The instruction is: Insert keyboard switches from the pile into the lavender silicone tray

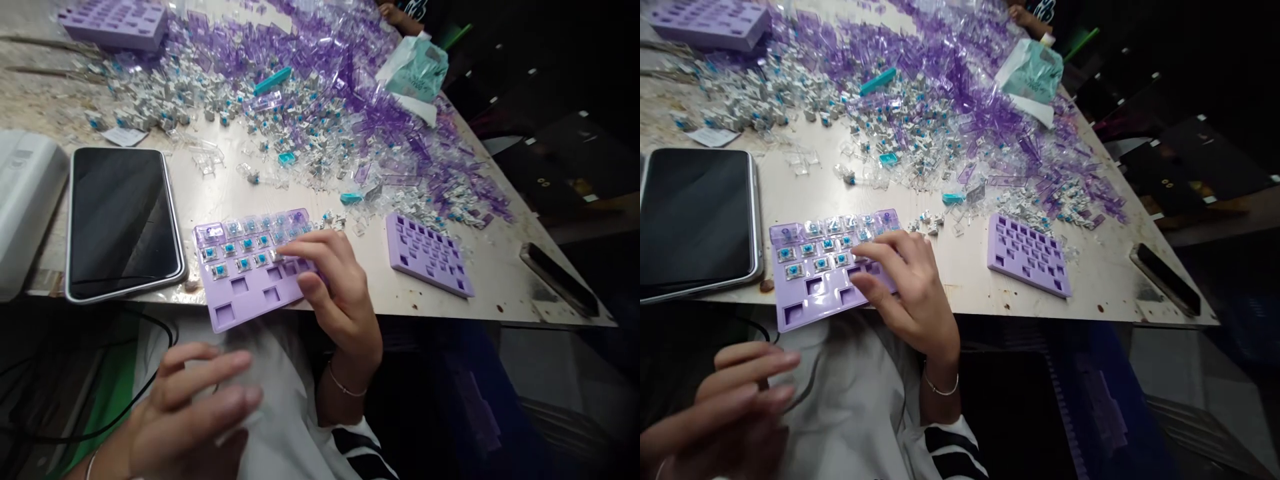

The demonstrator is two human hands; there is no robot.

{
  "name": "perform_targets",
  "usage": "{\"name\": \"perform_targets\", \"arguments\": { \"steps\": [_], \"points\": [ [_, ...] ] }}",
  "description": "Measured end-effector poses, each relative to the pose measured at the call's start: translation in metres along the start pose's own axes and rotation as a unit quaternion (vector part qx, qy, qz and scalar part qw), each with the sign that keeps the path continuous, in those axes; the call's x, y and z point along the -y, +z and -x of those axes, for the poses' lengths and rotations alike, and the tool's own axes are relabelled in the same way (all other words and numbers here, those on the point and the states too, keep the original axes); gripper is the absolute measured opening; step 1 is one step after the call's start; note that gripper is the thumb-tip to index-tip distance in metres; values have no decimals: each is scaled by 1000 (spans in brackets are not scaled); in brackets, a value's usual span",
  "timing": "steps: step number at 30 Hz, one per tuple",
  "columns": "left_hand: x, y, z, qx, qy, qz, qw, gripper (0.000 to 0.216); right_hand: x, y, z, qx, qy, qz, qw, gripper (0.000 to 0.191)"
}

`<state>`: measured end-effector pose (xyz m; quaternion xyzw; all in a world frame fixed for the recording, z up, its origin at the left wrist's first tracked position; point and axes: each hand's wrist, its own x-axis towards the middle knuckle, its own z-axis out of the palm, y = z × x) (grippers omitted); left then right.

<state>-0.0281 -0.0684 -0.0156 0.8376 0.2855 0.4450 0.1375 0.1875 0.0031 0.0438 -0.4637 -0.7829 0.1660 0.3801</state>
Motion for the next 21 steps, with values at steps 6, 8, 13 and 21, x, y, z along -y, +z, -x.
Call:
{"name": "perform_targets", "arguments": {
  "steps": [6,8,13,21],
  "points": [
    [22,9,-15,-50,15,-117,992,55,-1,3,1,-15,-4,14,1000,37],
    [23,15,-15,-44,9,-134,990,53,-1,4,1,-35,-7,6,999,35],
    [23,25,-15,-63,20,-156,986,34,-1,4,0,-26,-5,-2,1000,23],
    [26,25,-15,-65,31,-160,985,26,-2,3,-11,44,31,-8,999,17]
  ]
}}
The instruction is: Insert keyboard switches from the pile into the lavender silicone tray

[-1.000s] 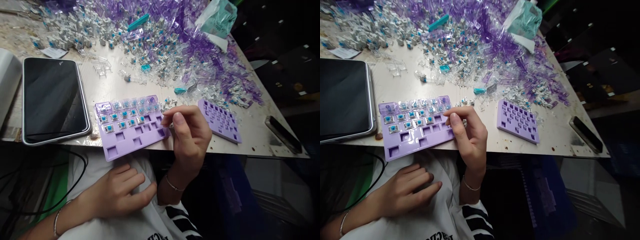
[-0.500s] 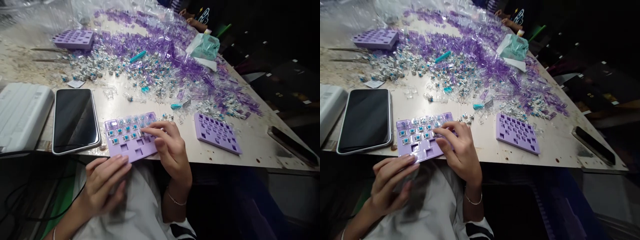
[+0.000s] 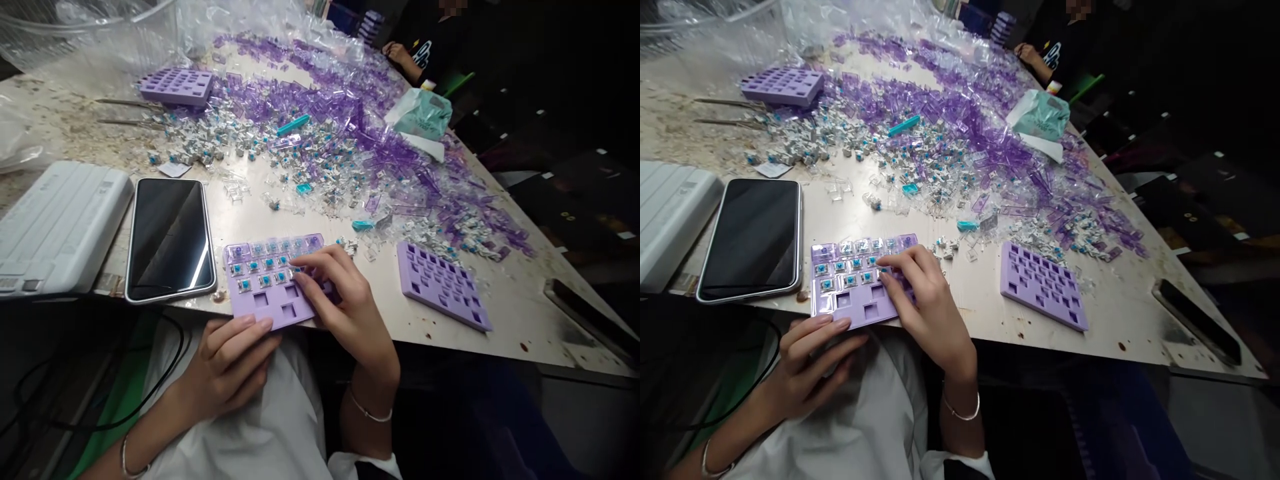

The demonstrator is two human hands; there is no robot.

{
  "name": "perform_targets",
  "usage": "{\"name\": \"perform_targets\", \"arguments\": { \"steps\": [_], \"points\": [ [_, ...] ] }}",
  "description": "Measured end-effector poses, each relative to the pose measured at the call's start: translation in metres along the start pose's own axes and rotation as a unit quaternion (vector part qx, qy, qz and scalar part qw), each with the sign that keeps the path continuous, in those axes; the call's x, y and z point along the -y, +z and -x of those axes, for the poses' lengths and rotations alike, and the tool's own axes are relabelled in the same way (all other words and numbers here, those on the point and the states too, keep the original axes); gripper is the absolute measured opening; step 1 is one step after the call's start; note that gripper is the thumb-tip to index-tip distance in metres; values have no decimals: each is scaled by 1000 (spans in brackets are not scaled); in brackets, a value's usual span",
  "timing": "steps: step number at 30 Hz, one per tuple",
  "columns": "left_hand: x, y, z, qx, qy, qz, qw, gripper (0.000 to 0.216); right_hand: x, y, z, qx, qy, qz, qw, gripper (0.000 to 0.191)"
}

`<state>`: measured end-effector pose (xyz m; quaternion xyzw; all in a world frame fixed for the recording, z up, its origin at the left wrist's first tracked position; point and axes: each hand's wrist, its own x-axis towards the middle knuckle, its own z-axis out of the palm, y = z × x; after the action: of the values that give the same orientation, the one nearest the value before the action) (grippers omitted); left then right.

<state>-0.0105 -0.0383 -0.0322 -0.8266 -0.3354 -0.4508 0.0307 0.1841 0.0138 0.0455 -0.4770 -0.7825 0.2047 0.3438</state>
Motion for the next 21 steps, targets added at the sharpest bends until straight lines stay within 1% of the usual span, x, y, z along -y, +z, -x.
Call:
{"name": "perform_targets", "arguments": {
  "steps": [4,6,7,9,10,12,14,16,18,19,21],
  "points": [
    [0,-1,-2,9,11,-9,1000,25,13,-14,-9,27,-34,65,997,17],
    [-2,0,-2,3,5,-2,1000,24,23,-18,-27,38,-91,120,988,17],
    [-3,0,-2,-1,0,1,1000,24,27,-18,-40,52,-133,149,979,18],
    [-5,2,-2,-6,-10,2,1000,23,35,-9,-73,99,-221,202,949,20],
    [-5,2,-1,-5,-13,1,1000,23,38,-1,-92,111,-260,222,933,22],
    [-6,2,0,-4,-17,-2,1000,23,44,18,-128,166,-317,232,904,35],
    [-5,1,0,-4,-19,1,1000,23,49,36,-158,230,-361,259,866,43],
    [-3,0,0,-2,-16,8,1000,24,54,48,-177,277,-389,301,825,44],
    [-1,-1,0,1,-12,17,1000,24,57,54,-188,301,-406,329,797,44],
    [-1,-1,0,0,-9,22,1000,24,57,56,-191,309,-413,331,790,45],
    [0,1,0,-2,-6,30,1000,25,55,60,-198,321,-426,314,785,49]
  ]
}}
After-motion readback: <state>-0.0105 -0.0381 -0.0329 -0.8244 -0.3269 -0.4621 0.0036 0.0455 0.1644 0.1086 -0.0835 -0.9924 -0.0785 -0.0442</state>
